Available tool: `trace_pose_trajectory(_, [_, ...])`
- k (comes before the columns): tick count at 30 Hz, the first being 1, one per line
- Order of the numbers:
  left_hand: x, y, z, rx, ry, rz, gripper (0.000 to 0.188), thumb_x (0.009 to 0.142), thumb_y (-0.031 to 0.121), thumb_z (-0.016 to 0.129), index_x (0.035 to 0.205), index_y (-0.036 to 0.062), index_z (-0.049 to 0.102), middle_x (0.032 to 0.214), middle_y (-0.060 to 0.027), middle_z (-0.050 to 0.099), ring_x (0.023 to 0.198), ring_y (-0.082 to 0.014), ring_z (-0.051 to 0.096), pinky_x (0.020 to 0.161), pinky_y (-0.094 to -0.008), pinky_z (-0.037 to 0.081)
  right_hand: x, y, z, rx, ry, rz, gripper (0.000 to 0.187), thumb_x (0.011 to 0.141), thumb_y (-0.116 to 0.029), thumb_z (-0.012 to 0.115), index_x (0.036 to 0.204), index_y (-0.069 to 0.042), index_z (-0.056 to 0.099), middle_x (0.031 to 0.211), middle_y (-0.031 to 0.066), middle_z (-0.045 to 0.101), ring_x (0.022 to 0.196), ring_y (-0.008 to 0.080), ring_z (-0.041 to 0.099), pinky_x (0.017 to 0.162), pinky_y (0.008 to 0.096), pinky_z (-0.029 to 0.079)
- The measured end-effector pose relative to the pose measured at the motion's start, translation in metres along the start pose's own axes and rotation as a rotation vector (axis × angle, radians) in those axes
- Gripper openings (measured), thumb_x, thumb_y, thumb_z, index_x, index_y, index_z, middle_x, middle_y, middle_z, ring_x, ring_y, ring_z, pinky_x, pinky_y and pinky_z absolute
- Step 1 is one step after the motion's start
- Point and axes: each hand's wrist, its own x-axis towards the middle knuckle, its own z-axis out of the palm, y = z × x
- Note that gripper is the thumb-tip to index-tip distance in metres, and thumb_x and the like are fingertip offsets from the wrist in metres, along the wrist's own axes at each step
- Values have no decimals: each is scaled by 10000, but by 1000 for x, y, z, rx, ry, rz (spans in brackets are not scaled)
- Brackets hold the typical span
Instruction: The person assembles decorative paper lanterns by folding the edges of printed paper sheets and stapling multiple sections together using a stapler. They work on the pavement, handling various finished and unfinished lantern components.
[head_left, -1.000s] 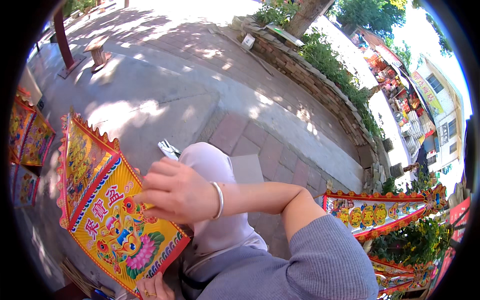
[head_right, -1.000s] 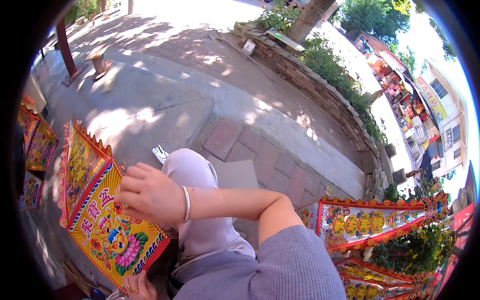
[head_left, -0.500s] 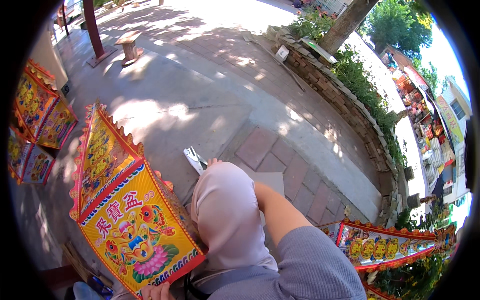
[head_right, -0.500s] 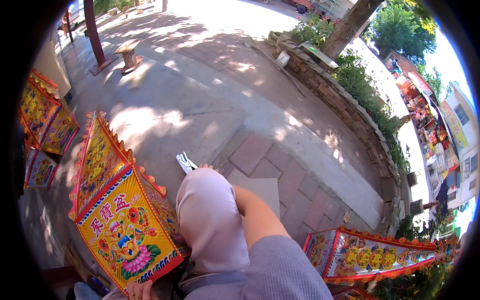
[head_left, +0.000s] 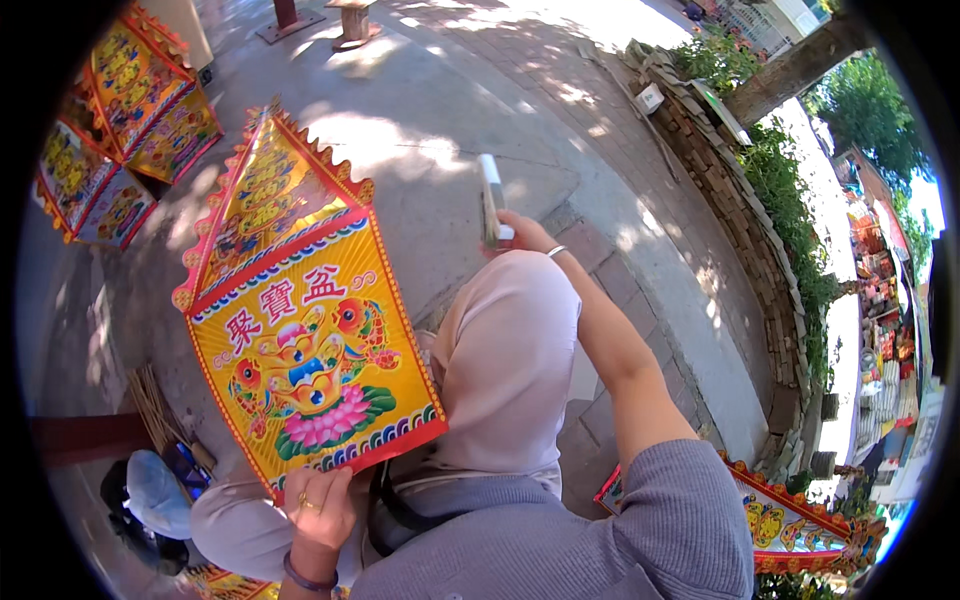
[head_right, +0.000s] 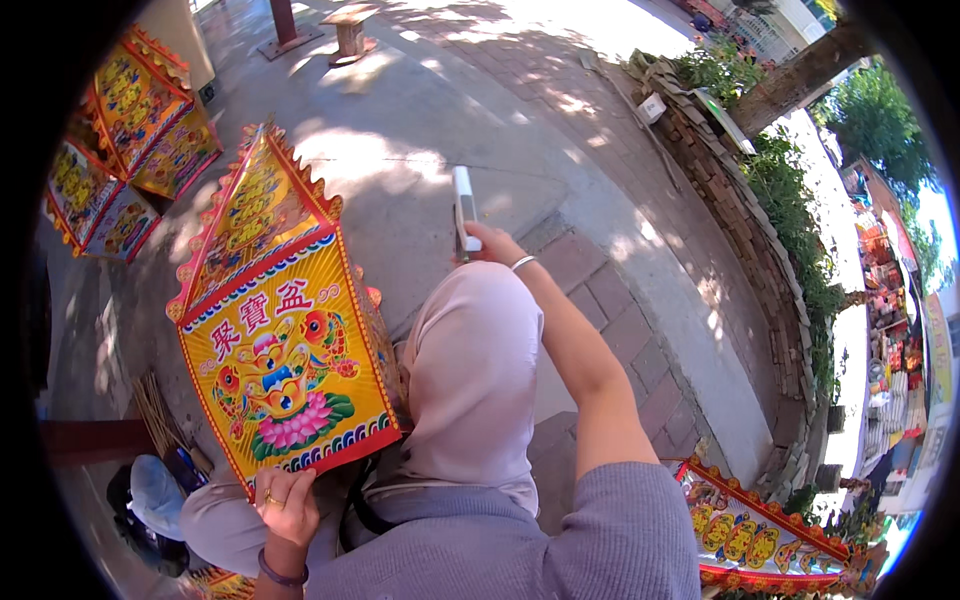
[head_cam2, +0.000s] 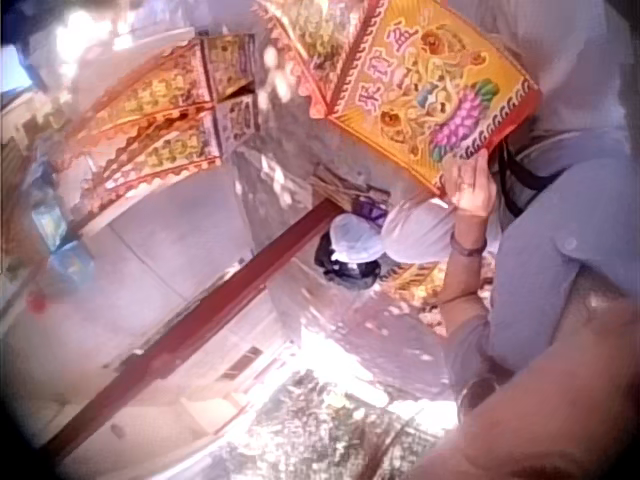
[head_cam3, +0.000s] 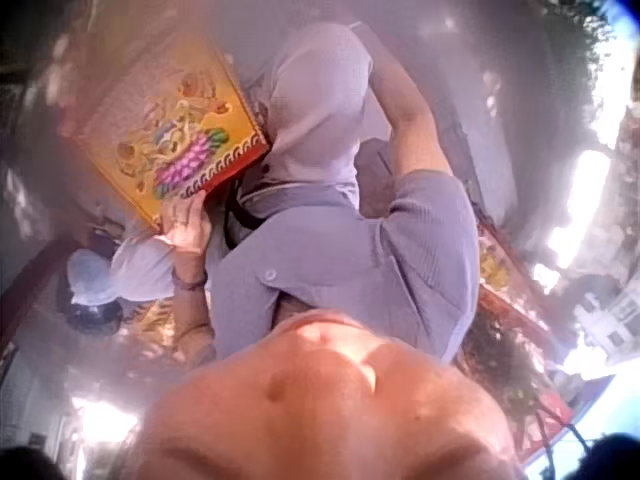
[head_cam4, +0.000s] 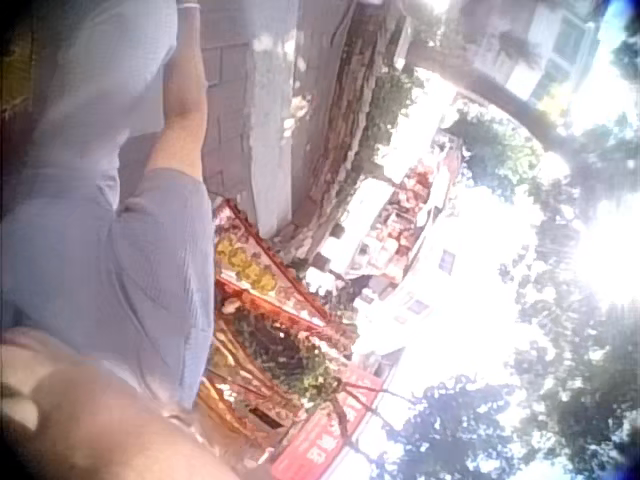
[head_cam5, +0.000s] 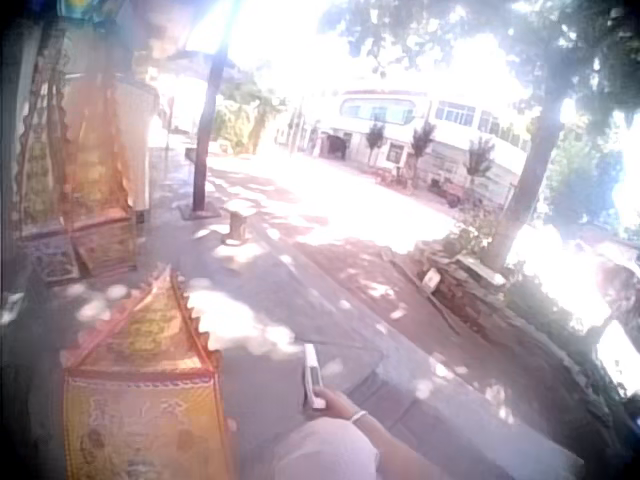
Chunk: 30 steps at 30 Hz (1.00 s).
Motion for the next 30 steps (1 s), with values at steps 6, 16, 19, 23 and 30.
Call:
trace_pose_trajectory(6, [1,-8,3,-27,74,46,250,537,-19,616,786,-9,637,701,-51,541,623,-222,510,543,-339,416,-152,-97,86,-132,-415,-432,571,844,-365,469,1245,36,401,1051,200,590,1005,342,589,868,466,481])
trace_pose_trajectory(16, [-14,-11,9,-72,138,20,286,517,-46,604,797,4,633,695,-55,533,643,-237,507,571,-337,423,-275,-26,193,-675,-591,370,451,807,-335,589,1060,30,513,889,103,598,787,174,601,693,292,486])
trace_pose_trajectory(19, [-11,-13,13,-50,161,53,219,529,46,589,743,2,586,684,-51,466,675,-222,504,581,-323,437,-283,-12,200,-767,-641,631,326,854,-310,569,949,2,562,818,58,601,738,116,579,637,254,465])
trace_pose_trajectory(23, [-12,-13,13,-41,168,52,175,530,57,580,697,13,551,661,-53,421,653,-217,483,577,-326,427,-282,-2,216,-801,-589,790,350,856,-345,569,905,2,570,763,37,591,712,103,571,615,243,459])
trace_pose_trajectory(30, [-13,-16,15,-54,200,71,129,550,74,569,638,25,488,639,-64,383,639,-224,473,570,-331,416,-290,0,238,-847,-490,814,400,844,-368,581,925,24,573,786,73,593,654,123,571,582,265,461])
